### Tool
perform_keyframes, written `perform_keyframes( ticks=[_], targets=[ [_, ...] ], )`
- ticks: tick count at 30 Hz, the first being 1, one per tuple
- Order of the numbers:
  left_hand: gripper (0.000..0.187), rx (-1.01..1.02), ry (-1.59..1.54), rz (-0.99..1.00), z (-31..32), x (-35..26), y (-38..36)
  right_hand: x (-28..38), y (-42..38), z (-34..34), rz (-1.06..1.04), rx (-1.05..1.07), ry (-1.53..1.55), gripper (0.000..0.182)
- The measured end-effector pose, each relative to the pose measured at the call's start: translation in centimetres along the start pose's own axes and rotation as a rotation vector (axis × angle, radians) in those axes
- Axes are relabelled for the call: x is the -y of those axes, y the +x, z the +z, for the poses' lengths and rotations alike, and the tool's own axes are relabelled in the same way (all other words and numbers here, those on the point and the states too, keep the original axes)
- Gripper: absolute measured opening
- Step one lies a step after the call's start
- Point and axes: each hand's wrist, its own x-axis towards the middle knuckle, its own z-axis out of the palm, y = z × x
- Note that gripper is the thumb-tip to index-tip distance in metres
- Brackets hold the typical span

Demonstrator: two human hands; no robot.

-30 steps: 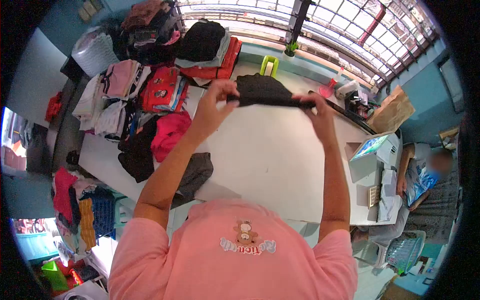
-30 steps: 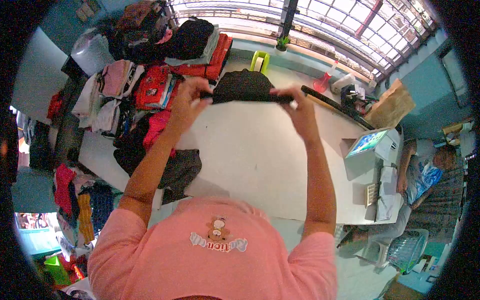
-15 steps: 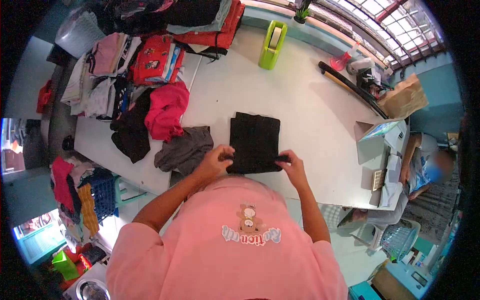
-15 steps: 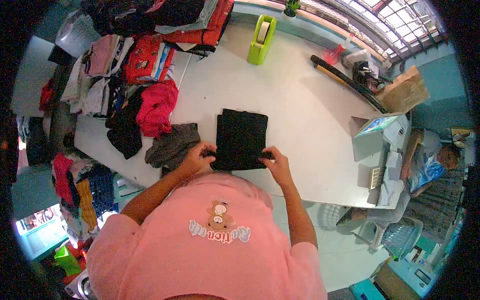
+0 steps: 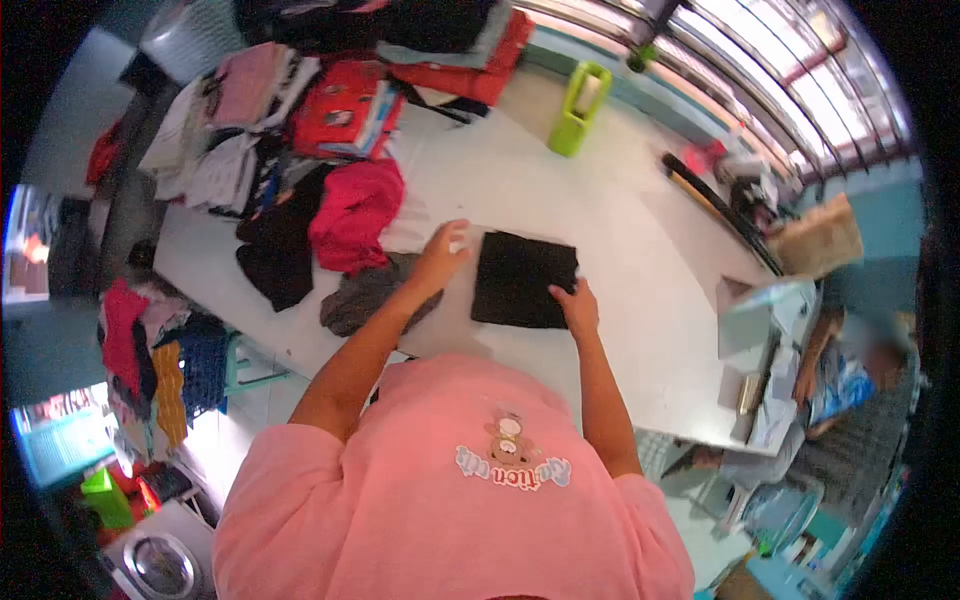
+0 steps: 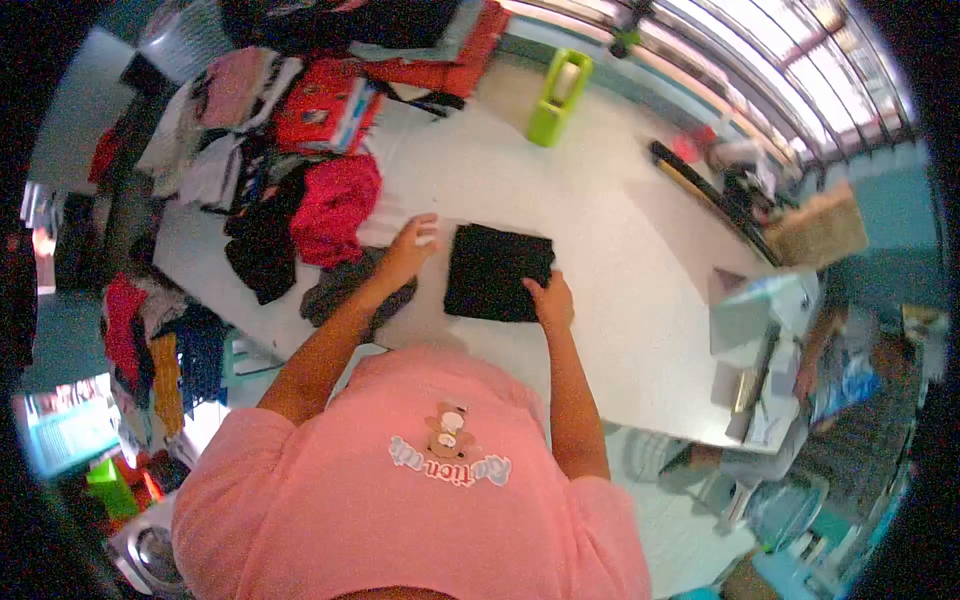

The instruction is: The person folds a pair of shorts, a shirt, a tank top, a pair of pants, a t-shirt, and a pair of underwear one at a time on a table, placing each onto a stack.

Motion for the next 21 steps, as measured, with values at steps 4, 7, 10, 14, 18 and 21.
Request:
perform_keyframes(
  ticks=[4,7,10,14,18,21],
  targets=[
    [0.033,-0.064,-0.163,0.021,-2.7,2.9,-2.6,2.0,0.5,-0.2,-0.04,0.129,0.614,0.041],
    [0.022,-0.073,-0.351,-0.041,-5.3,2.3,-4.8,4.0,2.1,-1.6,-0.049,0.23,0.693,0.045],
    [0.021,-0.156,-0.362,-0.044,-8.6,1.0,-6.5,9.8,2.7,-3.1,-0.161,0.293,0.67,0.05],
    [0.023,-0.298,-0.338,-0.08,-13.4,0.4,-8.7,22.7,-0.8,-3.9,-0.395,0.388,0.502,0.061],
    [0.024,-0.446,-0.406,-0.136,-17.8,2.2,-10.9,33.6,-2.0,0.1,-0.85,0.432,0.321,0.054],
    [0.025,-0.551,-0.331,-0.133,-20.8,1.5,-12.7,42.0,-2.9,4.6,-0.858,0.63,0.576,0.042]
  ],
)
